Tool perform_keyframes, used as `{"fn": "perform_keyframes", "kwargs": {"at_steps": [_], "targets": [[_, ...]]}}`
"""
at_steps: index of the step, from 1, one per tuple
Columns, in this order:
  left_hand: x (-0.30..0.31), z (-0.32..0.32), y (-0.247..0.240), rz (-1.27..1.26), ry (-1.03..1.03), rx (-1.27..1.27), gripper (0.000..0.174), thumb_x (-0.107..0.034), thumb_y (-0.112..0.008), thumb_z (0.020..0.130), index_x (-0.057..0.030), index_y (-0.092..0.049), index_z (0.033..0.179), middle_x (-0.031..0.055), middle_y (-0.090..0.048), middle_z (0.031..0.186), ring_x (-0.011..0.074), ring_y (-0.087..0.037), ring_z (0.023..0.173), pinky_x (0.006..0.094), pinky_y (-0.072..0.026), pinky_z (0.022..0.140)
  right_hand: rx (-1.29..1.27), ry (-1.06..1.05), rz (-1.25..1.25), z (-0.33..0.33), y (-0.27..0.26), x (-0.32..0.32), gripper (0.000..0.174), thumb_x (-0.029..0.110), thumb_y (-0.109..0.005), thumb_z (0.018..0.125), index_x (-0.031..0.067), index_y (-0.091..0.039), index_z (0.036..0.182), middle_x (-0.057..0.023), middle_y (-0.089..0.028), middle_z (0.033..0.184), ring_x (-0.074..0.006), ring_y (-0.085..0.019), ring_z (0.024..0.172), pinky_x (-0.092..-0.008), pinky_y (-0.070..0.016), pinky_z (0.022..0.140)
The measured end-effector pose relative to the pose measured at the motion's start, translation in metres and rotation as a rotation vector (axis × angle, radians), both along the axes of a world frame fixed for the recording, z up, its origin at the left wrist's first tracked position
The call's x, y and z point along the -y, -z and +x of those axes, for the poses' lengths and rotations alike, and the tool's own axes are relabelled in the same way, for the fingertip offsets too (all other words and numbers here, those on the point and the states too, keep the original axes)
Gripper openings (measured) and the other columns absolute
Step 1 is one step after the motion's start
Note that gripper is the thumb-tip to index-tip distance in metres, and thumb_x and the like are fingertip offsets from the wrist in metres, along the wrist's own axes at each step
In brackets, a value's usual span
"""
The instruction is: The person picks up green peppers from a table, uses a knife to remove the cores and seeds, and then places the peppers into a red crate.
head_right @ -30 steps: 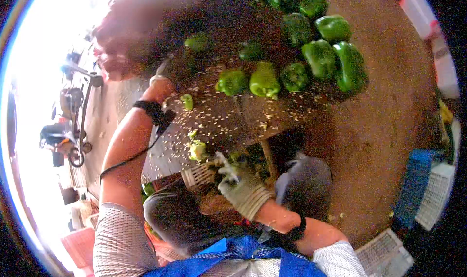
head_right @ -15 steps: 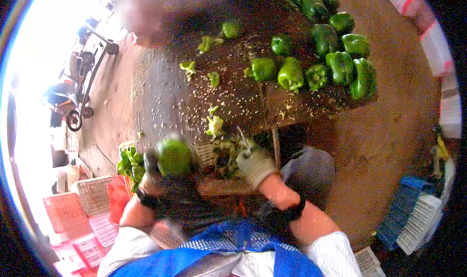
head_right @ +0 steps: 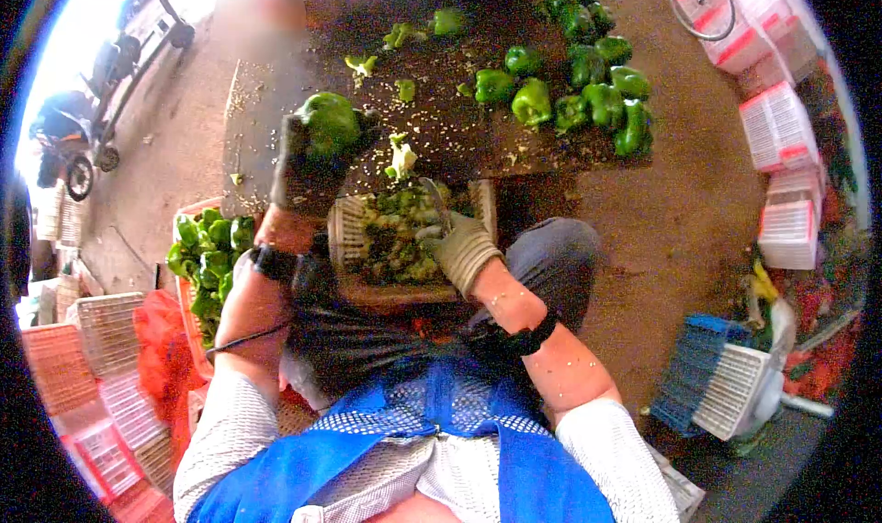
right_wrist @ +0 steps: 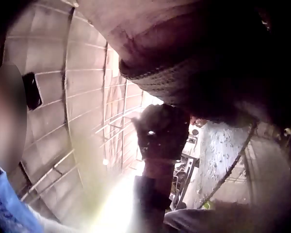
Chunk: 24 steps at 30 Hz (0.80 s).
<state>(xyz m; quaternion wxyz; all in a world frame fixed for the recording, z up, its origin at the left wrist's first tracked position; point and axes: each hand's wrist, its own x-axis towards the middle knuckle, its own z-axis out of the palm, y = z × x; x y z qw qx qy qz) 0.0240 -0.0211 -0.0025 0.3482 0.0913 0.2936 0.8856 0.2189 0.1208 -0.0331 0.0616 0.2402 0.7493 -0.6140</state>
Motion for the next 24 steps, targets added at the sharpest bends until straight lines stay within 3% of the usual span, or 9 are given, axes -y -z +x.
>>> {"fn": "perform_keyframes", "kwargs": {"at_steps": [2,3,6,9,11,14,18,23,24], "targets": [[0.005,0.009,-0.024,0.078,0.154,-0.044,0.059,-0.045,-0.067,0.086,-0.0077,-0.05,0.128,0.014,-0.059,0.122,0.0272,-0.06,0.109,0.0409,-0.0491,0.098,0.06,0.129,-0.391,-0.004,-0.042,0.003,0.046,0.002,-0.066,0.083,-0.0054,-0.052,0.126,-0.004,-0.068,0.091,-0.0092,-0.061,0.079,-0.0206,-0.0484,0.067],[0.005,0.013,-0.028,0.052,0.215,-0.107,0.057,-0.04,-0.069,0.086,-0.0074,-0.05,0.129,0.0142,-0.059,0.122,0.0268,-0.06,0.11,0.0405,-0.048,0.099,-0.081,0.096,-0.406,-0.004,-0.019,0.001,0.044,0.008,-0.067,0.084,-0.0009,-0.055,0.125,-0.0047,-0.069,0.091,-0.0081,-0.061,0.077,-0.022,-0.0483,0.064],[0.001,0.01,-0.012,-0.266,0.294,-0.574,0.054,-0.017,-0.074,0.079,-0.0054,-0.05,0.126,0.0152,-0.06,0.122,0.0247,-0.061,0.108,0.0372,-0.0503,0.094,-0.052,-0.196,0.114,-0.02,-0.036,0.001,0.032,0.014,-0.067,0.085,0.0041,-0.062,0.115,-0.0055,-0.068,0.087,-0.0091,-0.061,0.077,-0.0247,-0.0484,0.065],[0.003,0.018,-0.02,-0.24,0.308,-0.409,0.061,-0.015,-0.08,0.072,-0.0045,-0.053,0.125,0.0035,-0.06,0.11,0.0131,-0.057,0.1,0.03,-0.0479,0.091,-0.384,-0.356,0.656,-0.038,-0.02,0.003,0.023,0.018,-0.068,0.084,0.0063,-0.066,0.104,-0.0056,-0.067,0.082,-0.011,-0.061,0.071,-0.0274,-0.0492,0.063],[0.008,0.015,-0.017,-0.267,0.248,-0.357,0.06,-0.015,-0.08,0.072,-0.0046,-0.053,0.125,0.0034,-0.06,0.111,0.0127,-0.057,0.1,0.03,-0.0484,0.09,-0.548,-0.364,0.732,-0.052,-0.009,0.008,0.022,0.017,-0.068,0.083,0.0053,-0.066,0.102,-0.005,-0.066,0.079,-0.0125,-0.061,0.068,-0.0284,-0.0501,0.062],[0.018,0.011,-0.022,-0.284,0.183,-0.335,0.063,-0.016,-0.081,0.071,-0.0045,-0.053,0.126,0.0035,-0.059,0.112,0.0127,-0.057,0.101,0.03,-0.0492,0.089,-0.437,-0.294,0.444,-0.059,-0.018,0.022,0.021,0.014,-0.067,0.082,0.0035,-0.065,0.1,-0.0039,-0.065,0.078,-0.0141,-0.062,0.068,-0.0294,-0.051,0.063],[0.029,-0.003,-0.025,-0.324,0.009,-0.447,0.068,-0.013,-0.082,0.068,-0.0046,-0.051,0.128,0.0048,-0.059,0.113,0.0132,-0.057,0.101,0.0299,-0.0498,0.089,0.067,-0.199,0.133,-0.053,-0.069,0.031,0.021,0.011,-0.066,0.082,0.0008,-0.066,0.1,-0.0024,-0.066,0.079,-0.0109,-0.061,0.072,-0.0278,-0.0507,0.066],[0.034,-0.009,-0.035,-0.347,-0.149,-0.54,0.077,-0.008,-0.088,0.061,-0.005,-0.05,0.128,0.0051,-0.059,0.111,0.0129,-0.057,0.099,0.0294,-0.0488,0.09,0.05,-0.067,0.218,-0.031,-0.084,0.026,0.034,0.012,-0.064,0.085,0.0009,-0.064,0.118,-0.0023,-0.068,0.082,-0.0056,-0.057,0.071,-0.0255,-0.0481,0.064],[0.032,-0.008,-0.031,-0.349,-0.151,-0.568,0.079,-0.008,-0.09,0.06,-0.005,-0.05,0.128,0.0049,-0.059,0.111,0.0129,-0.056,0.1,0.0293,-0.0483,0.091,-0.036,-0.074,0.303,-0.031,-0.084,0.025,0.031,0.015,-0.064,0.086,0.0022,-0.065,0.114,-0.0061,-0.067,0.079,-0.0127,-0.058,0.069,-0.0284,-0.0483,0.063]]}}
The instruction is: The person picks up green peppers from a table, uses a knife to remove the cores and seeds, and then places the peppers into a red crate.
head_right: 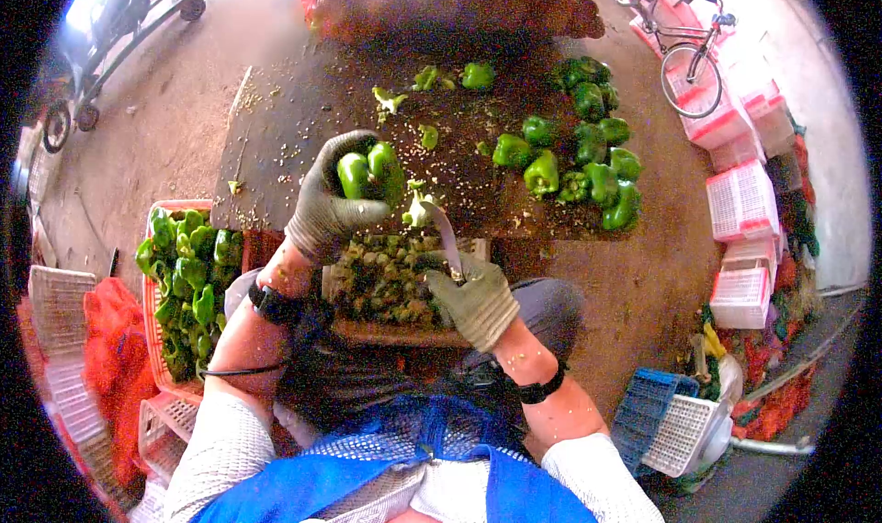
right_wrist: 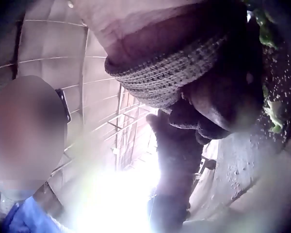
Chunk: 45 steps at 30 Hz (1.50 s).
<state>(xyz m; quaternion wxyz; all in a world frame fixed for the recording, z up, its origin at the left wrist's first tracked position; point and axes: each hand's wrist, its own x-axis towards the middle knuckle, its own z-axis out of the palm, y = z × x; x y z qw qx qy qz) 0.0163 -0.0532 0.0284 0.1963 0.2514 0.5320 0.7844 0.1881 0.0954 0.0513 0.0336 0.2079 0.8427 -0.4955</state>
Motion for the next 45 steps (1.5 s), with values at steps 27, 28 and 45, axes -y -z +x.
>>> {"fn": "perform_keyframes", "kwargs": {"at_steps": [27,28,45], "targets": [[0.0,0.036,0.024,-0.379,0.025,0.155,0.075,-0.023,-0.089,0.061,-0.001,-0.05,0.121,0.0064,-0.062,0.106,0.0137,-0.059,0.092,0.029,-0.0513,0.084,-0.124,-0.065,0.581,-0.02,0.014,0.029,0.012,0.013,-0.059,0.082,0.0072,-0.058,0.092,-0.0173,-0.064,0.081,-0.0377,-0.064,0.077,-0.047,-0.0513,0.066],[0.0,0.036,0.026,-0.424,0.0,0.089,0.076,-0.023,-0.089,0.061,-0.001,-0.05,0.122,0.0063,-0.062,0.106,0.0136,-0.059,0.092,0.029,-0.0513,0.084,-0.124,-0.065,0.58,-0.02,0.013,0.029,0.012,0.013,-0.059,0.082,0.0073,-0.058,0.093,-0.0172,-0.064,0.081,-0.0376,-0.064,0.077,-0.0471,-0.0513,0.066],[0.015,0.076,-0.023,-0.257,0.219,0.316,0.081,-0.011,-0.082,0.053,-0.0004,-0.047,0.126,0.0078,-0.06,0.109,0.0172,-0.059,0.099,0.0321,-0.0491,0.091,0.077,-0.022,0.621,-0.008,0.054,-0.031,0.015,0.014,-0.05,0.089,0.0054,-0.062,0.094,-0.0179,-0.067,0.089,-0.0385,-0.064,0.076,-0.0448,-0.0524,0.065]]}}
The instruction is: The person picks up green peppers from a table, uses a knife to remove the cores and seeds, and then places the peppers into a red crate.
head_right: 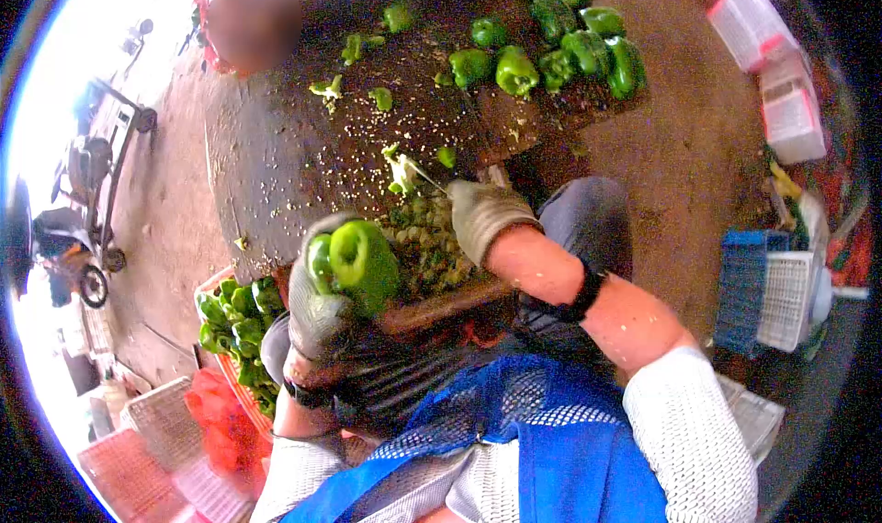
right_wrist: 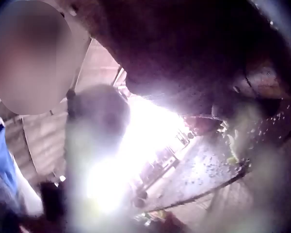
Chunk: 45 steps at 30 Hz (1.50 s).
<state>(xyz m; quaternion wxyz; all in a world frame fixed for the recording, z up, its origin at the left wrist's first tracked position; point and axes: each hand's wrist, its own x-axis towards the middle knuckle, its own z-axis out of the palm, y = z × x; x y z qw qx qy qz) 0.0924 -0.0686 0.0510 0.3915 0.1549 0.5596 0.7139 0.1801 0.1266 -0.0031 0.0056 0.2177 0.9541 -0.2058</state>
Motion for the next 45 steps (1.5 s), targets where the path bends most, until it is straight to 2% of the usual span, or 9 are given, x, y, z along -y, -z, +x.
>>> {"fn": "perform_keyframes", "kwargs": {"at_steps": [7,10,15,22,27,31,33,37,45], "targets": [[-0.009,-0.023,0.032,0.062,-0.26,-0.438,0.094,-0.041,-0.091,0.059,-0.0022,-0.043,0.13,0.0079,-0.056,0.114,0.0183,-0.056,0.104,0.0333,-0.048,0.093,-0.36,0.063,-1.068,0.004,-0.027,0.03,0.019,0.009,-0.058,0.089,0.0063,-0.069,0.105,-0.0065,-0.066,0.076,-0.0145,-0.06,0.068,-0.0301,-0.0495,0.063],[-0.005,-0.026,0.03,-0.012,-0.296,-0.587,0.09,-0.042,-0.088,0.064,-0.002,-0.043,0.131,0.0098,-0.057,0.115,0.0202,-0.057,0.104,0.0345,-0.0483,0.092,-0.238,-0.057,-0.594,-0.003,-0.059,0.039,0.017,0.011,-0.056,0.087,0.0023,-0.067,0.096,-0.0148,-0.066,0.08,-0.028,-0.065,0.073,-0.0372,-0.0518,0.067],[-0.002,-0.032,0.035,-0.122,-0.305,-0.799,0.093,-0.041,-0.091,0.058,-0.0018,-0.045,0.128,0.0133,-0.06,0.114,0.0238,-0.06,0.102,0.0358,-0.0501,0.09,-0.324,-0.325,-0.447,-0.001,-0.055,0.047,0.011,0.01,-0.056,0.082,0.0009,-0.062,0.084,-0.0198,-0.062,0.075,-0.0372,-0.061,0.069,-0.0423,-0.0484,0.061],[0.001,-0.029,0.034,-0.122,-0.42,-1.015,0.096,-0.036,-0.095,0.052,-0.002,-0.046,0.126,0.0115,-0.058,0.112,0.0246,-0.06,0.097,0.0357,-0.0498,0.09,-0.418,-0.155,-0.563,-0.005,-0.056,0.073,0.013,0.013,-0.061,0.083,0.0037,-0.065,0.09,-0.0194,-0.065,0.079,-0.0375,-0.064,0.074,-0.0433,-0.0503,0.064],[-0.001,-0.03,0.005,0.025,-0.527,-0.423,0.053,-0.011,-0.073,0.079,-0.0011,-0.048,0.125,0.0085,-0.057,0.111,0.0178,-0.059,0.098,0.0309,-0.0509,0.087,-0.382,-0.152,-0.486,-0.033,-0.06,0.092,0.016,0.017,-0.061,0.084,0.003,-0.065,0.09,-0.0196,-0.066,0.081,-0.0386,-0.065,0.078,-0.0433,-0.0511,0.065],[0.006,-0.048,0.027,0.052,-0.492,-0.205,0.047,-0.043,-0.061,0.091,-0.0043,-0.054,0.116,0.0086,-0.062,0.1,0.0209,-0.062,0.085,0.0369,-0.0539,0.078,-0.044,-0.097,-0.369,-0.048,-0.029,0.104,0.014,0.015,-0.058,0.085,0.0057,-0.065,0.092,-0.0225,-0.068,0.09,-0.0392,-0.066,0.087,-0.0456,-0.0537,0.073],[-0.001,-0.047,0.034,0.282,-0.42,0.396,0.053,-0.057,-0.046,0.096,-0.0073,-0.06,0.107,0.0089,-0.065,0.093,0.0247,-0.062,0.077,0.0384,-0.0528,0.075,-0.094,-0.247,-0.256,-0.049,0.001,0.11,0.015,0.015,-0.055,0.087,0.0059,-0.066,0.091,-0.0197,-0.068,0.089,-0.0359,-0.066,0.084,-0.0441,-0.0536,0.073],[0.001,-0.049,0.039,0.225,-0.251,0.482,0.071,-0.069,-0.056,0.083,-0.0052,-0.056,0.114,0.01,-0.063,0.099,0.0229,-0.063,0.09,0.0387,-0.0549,0.078,-0.218,-0.429,0.051,-0.047,0.071,0.109,0.02,0.019,-0.054,0.089,0.0076,-0.066,0.1,-0.0165,-0.067,0.09,-0.0339,-0.064,0.081,-0.0421,-0.0517,0.074],[0.0,-0.052,0.037,-0.059,-0.422,-0.839,0.08,-0.044,-0.079,0.076,-0.0015,-0.041,0.133,0.0114,-0.054,0.121,0.021,-0.055,0.107,0.0336,-0.0467,0.093,-0.181,-0.284,-0.256,-0.052,0.006,0.098,0.026,0.021,-0.053,0.09,0.008,-0.063,0.11,-0.02,-0.067,0.094,-0.0366,-0.064,0.085,-0.043,-0.0517,0.074]]}}
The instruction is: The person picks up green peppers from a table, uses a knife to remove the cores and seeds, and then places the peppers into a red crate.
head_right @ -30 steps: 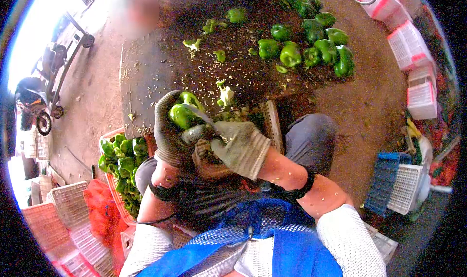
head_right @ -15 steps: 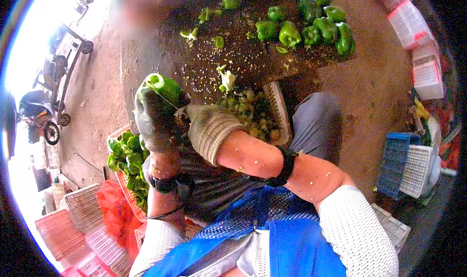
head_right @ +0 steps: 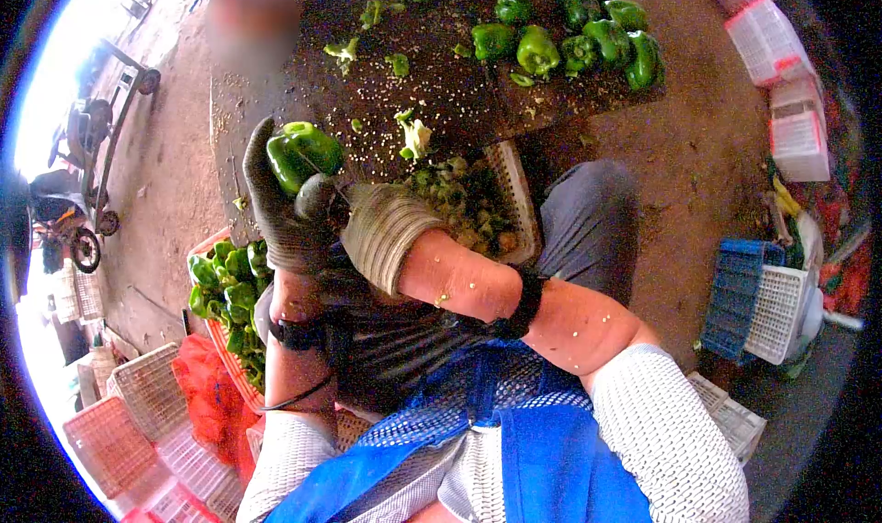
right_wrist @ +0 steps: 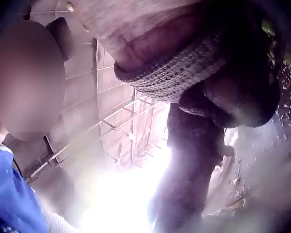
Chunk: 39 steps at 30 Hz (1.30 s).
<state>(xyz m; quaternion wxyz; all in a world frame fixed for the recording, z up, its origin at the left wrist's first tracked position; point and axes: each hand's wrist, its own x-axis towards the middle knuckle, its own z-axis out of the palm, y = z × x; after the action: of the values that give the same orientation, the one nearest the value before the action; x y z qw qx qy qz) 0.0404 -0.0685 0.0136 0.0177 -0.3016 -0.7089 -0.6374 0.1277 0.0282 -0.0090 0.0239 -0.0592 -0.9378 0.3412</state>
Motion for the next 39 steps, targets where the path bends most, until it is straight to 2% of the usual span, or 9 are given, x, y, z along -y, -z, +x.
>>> {"fn": "perform_keyframes", "kwargs": {"at_steps": [5,8,9,12,18,23,28,31,39], "targets": [[-0.014,0.001,0.007,0.293,-0.064,0.202,0.061,-0.05,-0.064,0.088,-0.0026,-0.05,0.125,0.009,-0.06,0.109,0.0194,-0.059,0.096,0.0322,-0.0521,0.082,0.043,0.11,-0.171,-0.005,-0.038,0.006,0.02,0.019,-0.054,0.089,0.0072,-0.068,0.097,-0.0223,-0.066,0.086,-0.0389,-0.064,0.079,-0.0457,-0.0527,0.072],[-0.012,-0.015,0.013,0.456,-0.028,0.472,0.055,-0.047,-0.062,0.091,-0.0034,-0.049,0.12,0.0079,-0.058,0.108,0.0181,-0.059,0.092,0.0324,-0.0518,0.082,0.04,-0.081,0.333,-0.012,0.004,0.018,0.02,0.019,-0.056,0.087,0.0068,-0.069,0.096,-0.0224,-0.067,0.088,-0.0376,-0.065,0.08,-0.0449,-0.0529,0.072],[-0.011,-0.021,0.008,0.407,-0.076,0.522,0.051,-0.055,-0.051,0.094,-0.0066,-0.055,0.109,0.0053,-0.061,0.096,0.0173,-0.061,0.082,0.031,-0.0523,0.073,0.053,-0.056,0.402,-0.019,0.032,0.025,0.02,0.018,-0.057,0.087,0.0067,-0.069,0.098,-0.0226,-0.067,0.09,-0.037,-0.066,0.081,-0.0445,-0.053,0.073],[-0.001,-0.048,0.006,0.565,-0.09,0.767,0.051,-0.06,-0.048,0.093,-0.011,-0.06,0.101,0.0024,-0.063,0.088,0.0166,-0.062,0.076,0.0293,-0.0506,0.065,0.284,0.203,-0.166,-0.006,-0.014,0.013,0.023,0.016,-0.058,0.086,0.0058,-0.069,0.103,-0.0232,-0.067,0.095,-0.0373,-0.066,0.087,-0.0435,-0.0533,0.075],[-0.005,-0.025,0.002,0.417,0.332,1.005,0.067,-0.071,-0.05,0.085,-0.0067,-0.063,0.097,0.001,-0.058,0.081,0.0135,-0.057,0.072,0.0256,-0.0469,0.064,0.123,0.259,-0.386,0.045,-0.016,-0.045,0.054,0.016,-0.064,0.087,0.0079,-0.045,0.137,-0.0178,-0.067,0.108,-0.0299,-0.066,0.095,-0.0364,-0.0525,0.083],[-0.011,0.006,0.011,-0.002,0.407,0.71,0.061,-0.057,-0.053,0.092,0.0002,-0.059,0.111,0.0087,-0.065,0.095,0.0147,-0.061,0.085,0.0277,-0.0501,0.075,-0.099,0.128,-0.561,0.039,-0.068,-0.063,0.079,0.015,-0.073,0.08,0.0119,-0.033,0.148,-0.0118,-0.059,0.126,-0.0161,-0.057,0.111,-0.0308,-0.045,0.096],[-0.02,0.014,-0.015,-0.286,0.362,0.132,0.057,-0.049,-0.061,0.09,0.0018,-0.056,0.113,0.0181,-0.065,0.095,0.0245,-0.064,0.088,0.0357,-0.0506,0.077,-0.257,-0.006,-0.5,0.031,-0.043,-0.062,0.086,0.025,-0.082,0.075,0.0083,-0.034,0.145,-0.0109,-0.06,0.121,-0.0208,-0.059,0.11,-0.0324,-0.0462,0.095],[-0.02,0.018,-0.019,-0.349,0.394,0.122,0.06,-0.05,-0.063,0.088,0.0006,-0.055,0.12,0.0188,-0.066,0.102,0.0253,-0.065,0.096,0.0349,-0.0503,0.083,-0.251,0.091,-0.275,0.039,-0.035,-0.062,0.079,0.022,-0.081,0.075,0.0086,-0.04,0.142,-0.0104,-0.061,0.121,-0.022,-0.059,0.11,-0.0337,-0.0468,0.095],[-0.037,0.017,0.006,-0.054,0.48,0.405,0.063,-0.054,-0.055,0.092,0.0,-0.053,0.126,0.0113,-0.065,0.109,0.0179,-0.061,0.1,0.0314,-0.0484,0.089,-0.307,0.261,-0.582,0.039,-0.041,-0.053,0.058,0.016,-0.075,0.076,0.0072,-0.053,0.129,-0.0156,-0.064,0.109,-0.0256,-0.064,0.1,-0.0352,-0.05,0.088]]}}
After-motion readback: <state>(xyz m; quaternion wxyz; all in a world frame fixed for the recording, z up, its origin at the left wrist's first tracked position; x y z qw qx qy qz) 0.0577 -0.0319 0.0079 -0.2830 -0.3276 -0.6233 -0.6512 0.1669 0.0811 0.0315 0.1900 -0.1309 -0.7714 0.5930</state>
